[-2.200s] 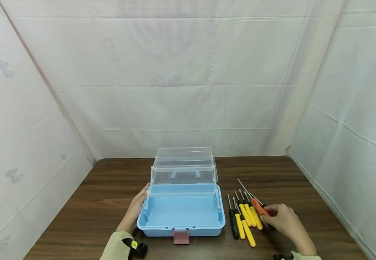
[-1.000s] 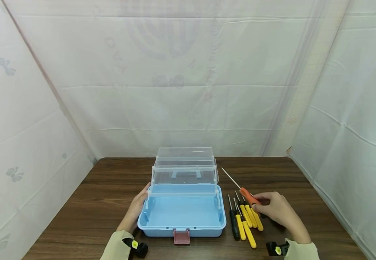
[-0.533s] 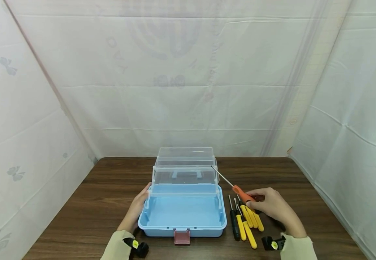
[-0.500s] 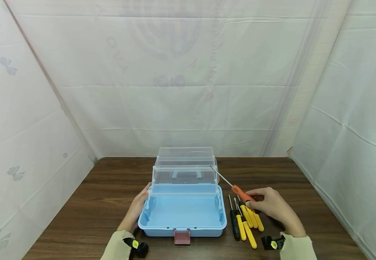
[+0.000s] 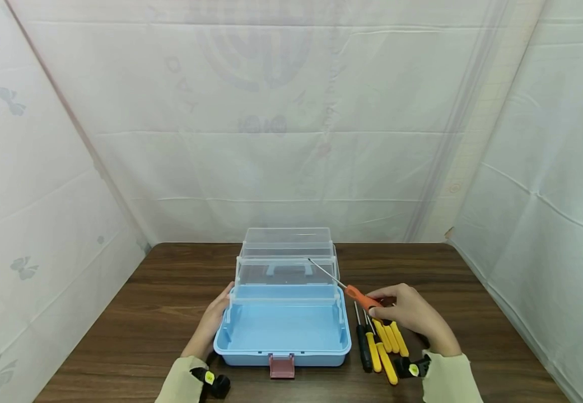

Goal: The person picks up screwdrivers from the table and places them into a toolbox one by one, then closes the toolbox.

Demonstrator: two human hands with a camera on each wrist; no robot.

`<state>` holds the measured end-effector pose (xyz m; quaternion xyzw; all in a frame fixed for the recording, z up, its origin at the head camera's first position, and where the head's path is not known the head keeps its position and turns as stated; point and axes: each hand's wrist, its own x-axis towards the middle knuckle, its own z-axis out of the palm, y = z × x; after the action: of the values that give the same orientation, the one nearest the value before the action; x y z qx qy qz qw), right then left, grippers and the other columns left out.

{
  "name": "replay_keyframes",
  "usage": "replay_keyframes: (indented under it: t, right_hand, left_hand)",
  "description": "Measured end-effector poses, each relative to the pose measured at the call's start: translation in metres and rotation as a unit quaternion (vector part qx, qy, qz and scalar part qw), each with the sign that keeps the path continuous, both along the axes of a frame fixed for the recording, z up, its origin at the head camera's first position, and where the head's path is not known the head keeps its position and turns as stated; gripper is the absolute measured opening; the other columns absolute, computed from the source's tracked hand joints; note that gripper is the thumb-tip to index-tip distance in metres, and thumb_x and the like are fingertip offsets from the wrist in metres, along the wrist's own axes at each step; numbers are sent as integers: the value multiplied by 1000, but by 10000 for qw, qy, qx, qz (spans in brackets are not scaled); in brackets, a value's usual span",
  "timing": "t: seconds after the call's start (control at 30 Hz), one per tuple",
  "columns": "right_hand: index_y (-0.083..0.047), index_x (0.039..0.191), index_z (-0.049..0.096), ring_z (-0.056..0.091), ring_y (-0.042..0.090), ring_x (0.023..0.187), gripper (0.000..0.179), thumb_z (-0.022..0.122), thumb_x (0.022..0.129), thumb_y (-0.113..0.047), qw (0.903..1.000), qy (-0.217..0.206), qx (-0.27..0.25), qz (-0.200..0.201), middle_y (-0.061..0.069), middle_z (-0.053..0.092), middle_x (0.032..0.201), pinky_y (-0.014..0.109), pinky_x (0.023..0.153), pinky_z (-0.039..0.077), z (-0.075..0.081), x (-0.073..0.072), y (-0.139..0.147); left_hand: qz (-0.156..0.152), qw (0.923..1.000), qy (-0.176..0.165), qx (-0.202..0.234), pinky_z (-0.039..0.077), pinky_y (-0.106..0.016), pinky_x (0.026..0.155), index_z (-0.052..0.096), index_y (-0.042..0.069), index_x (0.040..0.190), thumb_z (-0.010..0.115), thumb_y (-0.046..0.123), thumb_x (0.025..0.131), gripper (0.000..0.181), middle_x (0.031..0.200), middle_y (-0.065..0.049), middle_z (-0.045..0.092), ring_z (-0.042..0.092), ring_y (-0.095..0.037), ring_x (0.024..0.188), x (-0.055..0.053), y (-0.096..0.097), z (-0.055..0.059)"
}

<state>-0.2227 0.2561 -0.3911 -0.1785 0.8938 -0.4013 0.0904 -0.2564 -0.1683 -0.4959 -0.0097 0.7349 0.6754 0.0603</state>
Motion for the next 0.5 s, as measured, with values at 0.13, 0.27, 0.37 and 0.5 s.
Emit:
replay_keyframes:
  t: [0.13,0.27,0.37,0.5]
  right_hand:
    - [1,119,65,57,9,66,43,70,87,-26,9999,27,41,126,6,70,92,25,57,48,1,-3,-5]
    - [-1,118,66,54,8,63,42,71,86,-28,9997,70,161,196,5,70,91,23,54,44,1,-6,-10]
    - [-2,118,67,50,8,58,41,70,86,-28,9994,48,192,277,3,71,88,22,51,39,2,-8,-14]
    - [-2,117,68,53,9,59,38,70,87,-26,9988,-2,131,463,4,73,84,21,51,39,2,-10,-20]
  left_hand:
    - [-20,10000,-7,-2,19,-61,113,19,18,155,32,30,104,54,161,-15,15,14,-41,146,0,0,0]
    - [-14,10000,-15,16,18,-61,113,19,17,155,32,30,104,54,161,-15,15,14,-41,146,0,0,1]
    - [3,10000,-31,44,17,-60,114,20,17,155,33,31,104,54,161,-14,16,13,-40,147,-1,0,0]
    - [21,10000,-57,64,17,-60,114,20,17,155,32,32,104,54,161,-14,16,12,-39,147,-2,-1,-1]
